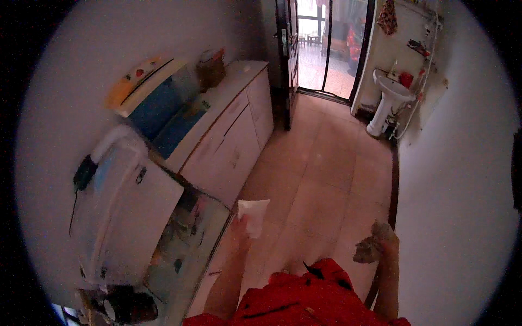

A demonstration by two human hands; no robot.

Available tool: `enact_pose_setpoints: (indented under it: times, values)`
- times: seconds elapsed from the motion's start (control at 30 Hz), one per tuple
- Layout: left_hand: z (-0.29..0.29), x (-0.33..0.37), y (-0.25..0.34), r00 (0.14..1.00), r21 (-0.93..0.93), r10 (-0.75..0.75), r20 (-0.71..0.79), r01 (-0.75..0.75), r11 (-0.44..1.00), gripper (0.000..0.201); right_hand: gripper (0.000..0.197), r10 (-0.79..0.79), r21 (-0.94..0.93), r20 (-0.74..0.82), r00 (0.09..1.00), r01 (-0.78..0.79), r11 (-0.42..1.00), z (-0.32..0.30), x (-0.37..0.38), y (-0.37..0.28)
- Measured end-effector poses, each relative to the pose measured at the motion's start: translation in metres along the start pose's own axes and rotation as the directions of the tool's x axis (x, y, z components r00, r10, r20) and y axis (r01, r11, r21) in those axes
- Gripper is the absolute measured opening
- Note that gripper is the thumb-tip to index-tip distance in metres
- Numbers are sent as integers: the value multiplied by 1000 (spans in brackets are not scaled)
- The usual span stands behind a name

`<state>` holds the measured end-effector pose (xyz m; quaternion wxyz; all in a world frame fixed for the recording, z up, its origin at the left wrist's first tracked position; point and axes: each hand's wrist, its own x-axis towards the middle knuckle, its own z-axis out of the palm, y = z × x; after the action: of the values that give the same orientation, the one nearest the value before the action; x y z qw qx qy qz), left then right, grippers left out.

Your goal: The person washes a small cloth in a sink by hand, applies soap, and then uses the cloth and other rags to wipe down surfaces including a desk and a portion of a floor.

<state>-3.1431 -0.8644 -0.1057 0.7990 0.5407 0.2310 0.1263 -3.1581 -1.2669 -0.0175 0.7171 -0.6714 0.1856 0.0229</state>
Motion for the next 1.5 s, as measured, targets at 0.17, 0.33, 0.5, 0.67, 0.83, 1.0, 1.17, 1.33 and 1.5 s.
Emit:
enact_pose_setpoints:
  times: [0.17,0.33,0.5,0.67,0.83,1.0,1.17,1.33,1.5]
  values:
    - [73,105,-17,969,677,95,228,-228,699,42,44,-48,-13,-147,988,47,999,-44,94,35]
    - [149,160,-53,993,476,-76,-91,110,873,39,54,-17,-5,-183,983,16,1000,-86,217,44]
    - [200,204,-19,993,226,-64,-97,85,971,39,51,-27,-44,-27,999,26,999,-68,335,-15]
    - [235,243,30,975,388,-130,-179,192,901,43,46,-122,276,326,938,29,961,-2,395,-114]
    - [229,347,14,881,720,294,-370,72,691,38,48,-195,122,206,959,173,977,30,487,-89]
    - [235,516,25,954,576,280,-102,-173,799,39,55,-166,24,105,981,164,986,48,571,-81]
    - [259,699,88,542,737,504,672,-432,-519,40,67,-177,-556,-31,984,130,821,10,644,-46]
    - [285,846,106,826,956,544,149,-261,133,53,67,-128,162,-37,991,132,978,151,609,-168]
    - [277,940,85,855,975,482,194,-113,-192,50,57,127,140,-101,987,-112,984,110,666,-122]
